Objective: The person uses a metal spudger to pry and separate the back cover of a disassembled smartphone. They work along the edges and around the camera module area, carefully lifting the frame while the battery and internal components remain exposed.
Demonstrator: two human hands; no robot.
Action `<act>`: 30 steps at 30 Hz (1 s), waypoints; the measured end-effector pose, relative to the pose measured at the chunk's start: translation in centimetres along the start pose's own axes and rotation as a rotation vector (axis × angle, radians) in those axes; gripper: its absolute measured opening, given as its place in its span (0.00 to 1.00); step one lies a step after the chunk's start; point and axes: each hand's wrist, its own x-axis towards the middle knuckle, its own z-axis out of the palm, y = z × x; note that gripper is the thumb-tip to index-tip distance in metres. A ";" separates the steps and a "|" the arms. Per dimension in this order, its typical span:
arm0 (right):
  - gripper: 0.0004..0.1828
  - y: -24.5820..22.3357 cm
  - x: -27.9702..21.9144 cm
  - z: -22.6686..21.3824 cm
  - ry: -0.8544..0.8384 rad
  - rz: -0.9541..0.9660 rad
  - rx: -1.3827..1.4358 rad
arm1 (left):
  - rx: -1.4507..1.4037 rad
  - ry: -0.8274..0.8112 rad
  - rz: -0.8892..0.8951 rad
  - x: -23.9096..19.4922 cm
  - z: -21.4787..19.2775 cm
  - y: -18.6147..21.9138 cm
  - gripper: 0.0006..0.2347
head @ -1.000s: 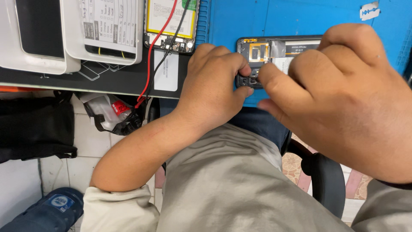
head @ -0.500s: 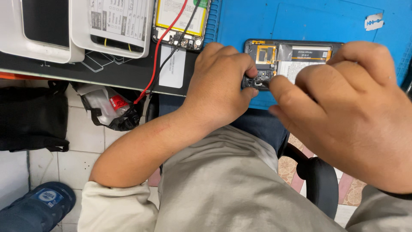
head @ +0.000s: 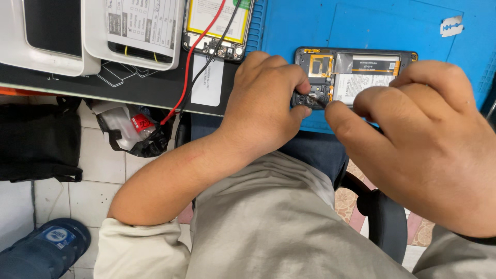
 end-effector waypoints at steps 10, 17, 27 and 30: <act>0.17 0.3 -2.1 0.3 0.011 0.072 0.114 | -0.014 -0.004 -0.008 0.0 0.1 0.0 0.10; 0.11 2.3 -4.5 1.5 0.086 0.187 0.197 | -0.018 0.018 0.026 -0.2 0.2 -0.3 0.10; 0.12 2.3 -4.9 2.7 0.141 0.215 0.257 | 0.019 -0.035 0.061 0.3 -0.5 -0.3 0.10; 0.11 2.6 -6.3 3.3 0.157 0.258 0.290 | -0.018 -0.037 0.132 0.3 -1.2 -0.3 0.09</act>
